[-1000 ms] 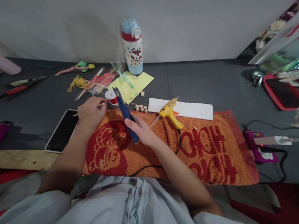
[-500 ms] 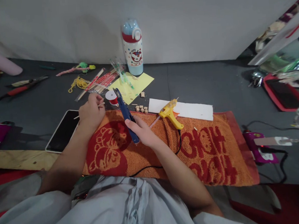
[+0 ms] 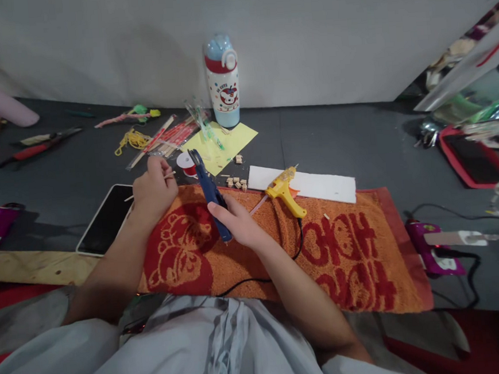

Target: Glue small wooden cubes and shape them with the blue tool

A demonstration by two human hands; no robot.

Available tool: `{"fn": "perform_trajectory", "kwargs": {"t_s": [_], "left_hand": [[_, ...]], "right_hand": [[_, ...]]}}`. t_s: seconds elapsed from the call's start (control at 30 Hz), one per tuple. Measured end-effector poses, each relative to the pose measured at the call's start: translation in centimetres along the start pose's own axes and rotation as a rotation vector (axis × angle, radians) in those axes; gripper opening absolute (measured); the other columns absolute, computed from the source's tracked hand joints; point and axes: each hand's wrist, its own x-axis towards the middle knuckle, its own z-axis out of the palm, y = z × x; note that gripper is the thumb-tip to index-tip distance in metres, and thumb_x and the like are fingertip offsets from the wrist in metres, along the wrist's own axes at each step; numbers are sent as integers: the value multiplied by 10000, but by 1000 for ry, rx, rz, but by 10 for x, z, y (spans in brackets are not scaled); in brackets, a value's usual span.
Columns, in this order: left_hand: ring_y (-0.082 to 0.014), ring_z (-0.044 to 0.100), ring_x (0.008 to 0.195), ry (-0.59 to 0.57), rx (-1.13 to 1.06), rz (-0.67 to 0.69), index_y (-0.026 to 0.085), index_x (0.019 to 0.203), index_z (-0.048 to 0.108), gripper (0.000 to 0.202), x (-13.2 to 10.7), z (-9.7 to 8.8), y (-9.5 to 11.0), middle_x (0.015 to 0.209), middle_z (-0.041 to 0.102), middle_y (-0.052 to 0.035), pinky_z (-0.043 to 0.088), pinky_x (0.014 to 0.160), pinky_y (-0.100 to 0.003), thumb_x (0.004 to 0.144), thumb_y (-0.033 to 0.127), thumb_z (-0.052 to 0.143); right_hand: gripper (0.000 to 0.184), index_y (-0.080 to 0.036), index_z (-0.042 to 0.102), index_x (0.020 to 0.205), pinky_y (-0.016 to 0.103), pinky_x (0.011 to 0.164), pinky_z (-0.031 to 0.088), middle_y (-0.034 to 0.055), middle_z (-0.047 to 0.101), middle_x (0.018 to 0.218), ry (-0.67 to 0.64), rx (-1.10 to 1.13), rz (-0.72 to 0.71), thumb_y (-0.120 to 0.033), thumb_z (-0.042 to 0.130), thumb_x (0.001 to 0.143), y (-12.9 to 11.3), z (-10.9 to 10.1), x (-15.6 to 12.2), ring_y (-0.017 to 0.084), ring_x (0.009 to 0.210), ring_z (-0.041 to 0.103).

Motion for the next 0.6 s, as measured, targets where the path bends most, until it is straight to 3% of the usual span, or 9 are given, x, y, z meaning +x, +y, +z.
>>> {"fn": "perform_trajectory", "kwargs": {"t_s": [0.23, 0.4, 0.6], "left_hand": [[-291, 652, 888, -1, -1, -29, 181, 1205, 491, 372, 2, 0, -1, 890, 666, -113, 433, 804, -373, 849, 258, 413], [-247, 656, 880, 21, -27, -28, 206, 1172, 487, 337, 5, 2, -4, 944, 678, -92, 456, 783, -340, 842, 264, 452], [-257, 604, 1014, 134, -94, 138, 184, 1061, 565, 260, 6, 8, -7, 1078, 643, -116, 449, 885, -361, 831, 238, 458]], "right_hand": [[435, -189, 548, 1029, 294, 737, 420, 12, 540, 883, 24, -187, -98, -568, 574, 816, 10, -3, 0, 159, 800, 491], [426, -194, 561, 1024, 330, 752, 433, 27, 571, 876, 1, -303, -132, -560, 600, 811, 10, -3, 0, 183, 792, 516], [424, -184, 553, 1021, 338, 734, 436, 39, 576, 879, -1, -387, -151, -556, 587, 819, 7, -2, -1, 194, 799, 526]]}}
